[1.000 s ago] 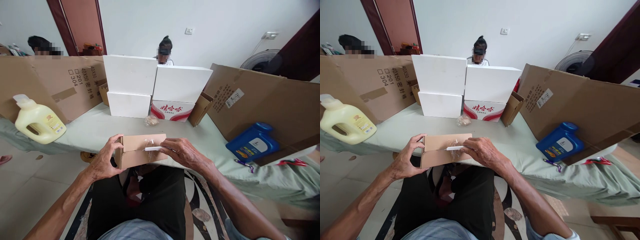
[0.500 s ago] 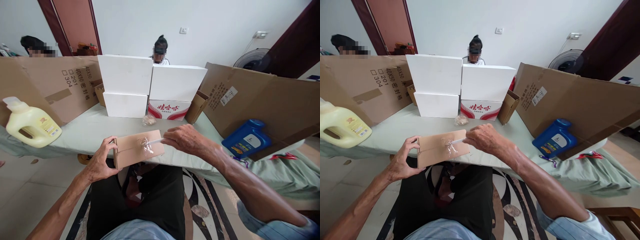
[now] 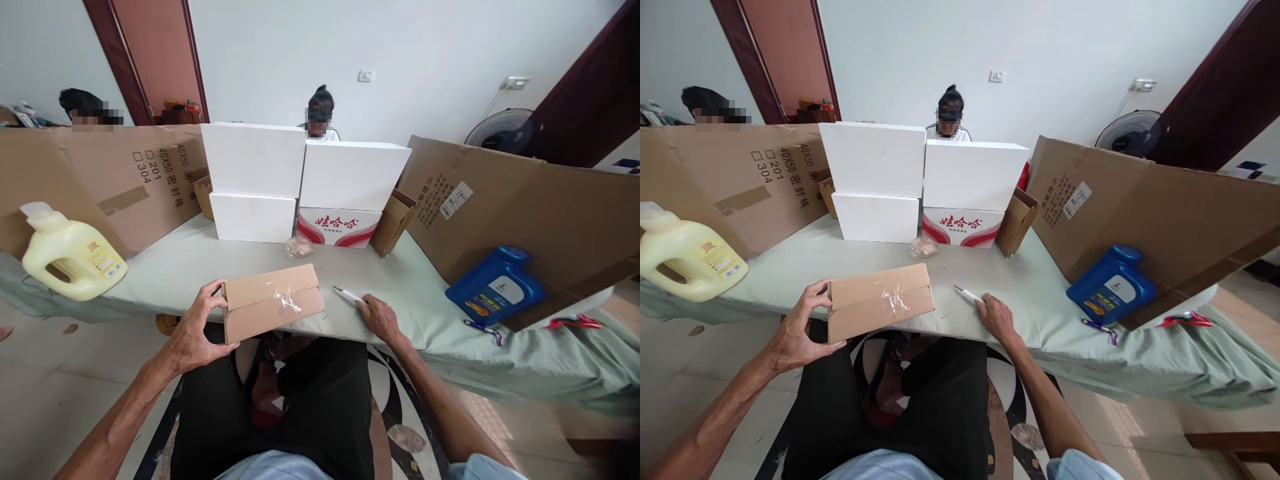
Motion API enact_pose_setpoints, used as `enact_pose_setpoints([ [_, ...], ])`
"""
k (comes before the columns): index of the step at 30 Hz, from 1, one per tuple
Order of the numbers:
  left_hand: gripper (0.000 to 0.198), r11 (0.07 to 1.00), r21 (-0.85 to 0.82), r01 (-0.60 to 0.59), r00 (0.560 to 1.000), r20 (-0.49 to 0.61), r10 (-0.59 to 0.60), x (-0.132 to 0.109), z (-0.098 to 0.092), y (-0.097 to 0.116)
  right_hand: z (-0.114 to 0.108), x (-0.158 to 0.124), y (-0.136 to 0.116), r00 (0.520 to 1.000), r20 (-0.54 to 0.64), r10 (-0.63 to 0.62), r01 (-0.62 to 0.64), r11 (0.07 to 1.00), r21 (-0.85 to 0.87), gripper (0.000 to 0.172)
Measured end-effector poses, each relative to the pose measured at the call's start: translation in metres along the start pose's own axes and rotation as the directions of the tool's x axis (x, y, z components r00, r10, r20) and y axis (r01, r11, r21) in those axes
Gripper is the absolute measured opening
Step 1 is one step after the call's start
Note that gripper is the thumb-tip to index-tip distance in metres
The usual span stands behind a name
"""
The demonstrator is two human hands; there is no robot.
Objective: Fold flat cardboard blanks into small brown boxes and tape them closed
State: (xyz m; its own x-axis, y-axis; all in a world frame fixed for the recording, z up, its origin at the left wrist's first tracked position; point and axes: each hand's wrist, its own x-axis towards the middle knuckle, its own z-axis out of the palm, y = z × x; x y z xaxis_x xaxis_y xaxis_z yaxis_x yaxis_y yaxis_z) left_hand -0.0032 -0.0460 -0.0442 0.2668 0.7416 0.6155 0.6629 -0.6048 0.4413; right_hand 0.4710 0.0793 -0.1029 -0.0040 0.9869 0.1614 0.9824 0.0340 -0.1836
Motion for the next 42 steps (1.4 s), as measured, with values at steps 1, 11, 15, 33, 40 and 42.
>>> enact_pose_setpoints([
  [1,0.062,1.0,0.001,-0.01,1.0,0.002,0.01,0.0,0.0,0.0,0.01,-0.003,0.003,1.0,0.001,0.012,-0.012,1.0,-0.007,0.025],
  [11,0.062,0.996,0.0,-0.092,0.996,-0.014,0.092,0.004,0.003,0.003,0.017,0.003,0.012,0.999,0.037,0.021,-0.021,1.0,-0.008,0.019],
  [15,0.062,0.995,0.013,-0.104,0.994,-0.016,0.104,0.004,0.003,0.004,0.016,0.0,0.01,1.0,0.001,0.031,-0.031,0.999,0.032,0.014],
  [33,0.064,0.989,-0.006,-0.146,0.988,0.04,0.146,0.011,-0.001,0.018,-0.107,-0.044,-0.119,0.703,-0.243,-0.668,0.683,0.539,0.494,0.05],
  [40,0.058,0.99,-0.02,-0.138,0.989,0.046,0.138,0.01,0.0,0.016,-0.105,-0.038,-0.115,0.698,-0.186,-0.692,0.677,0.552,0.488,0.051],
  [42,0.057,0.991,-0.026,-0.134,0.989,0.056,0.135,0.01,0.0,0.016,-0.106,-0.037,-0.113,0.697,-0.166,-0.698,0.673,0.556,0.488,0.051],
])
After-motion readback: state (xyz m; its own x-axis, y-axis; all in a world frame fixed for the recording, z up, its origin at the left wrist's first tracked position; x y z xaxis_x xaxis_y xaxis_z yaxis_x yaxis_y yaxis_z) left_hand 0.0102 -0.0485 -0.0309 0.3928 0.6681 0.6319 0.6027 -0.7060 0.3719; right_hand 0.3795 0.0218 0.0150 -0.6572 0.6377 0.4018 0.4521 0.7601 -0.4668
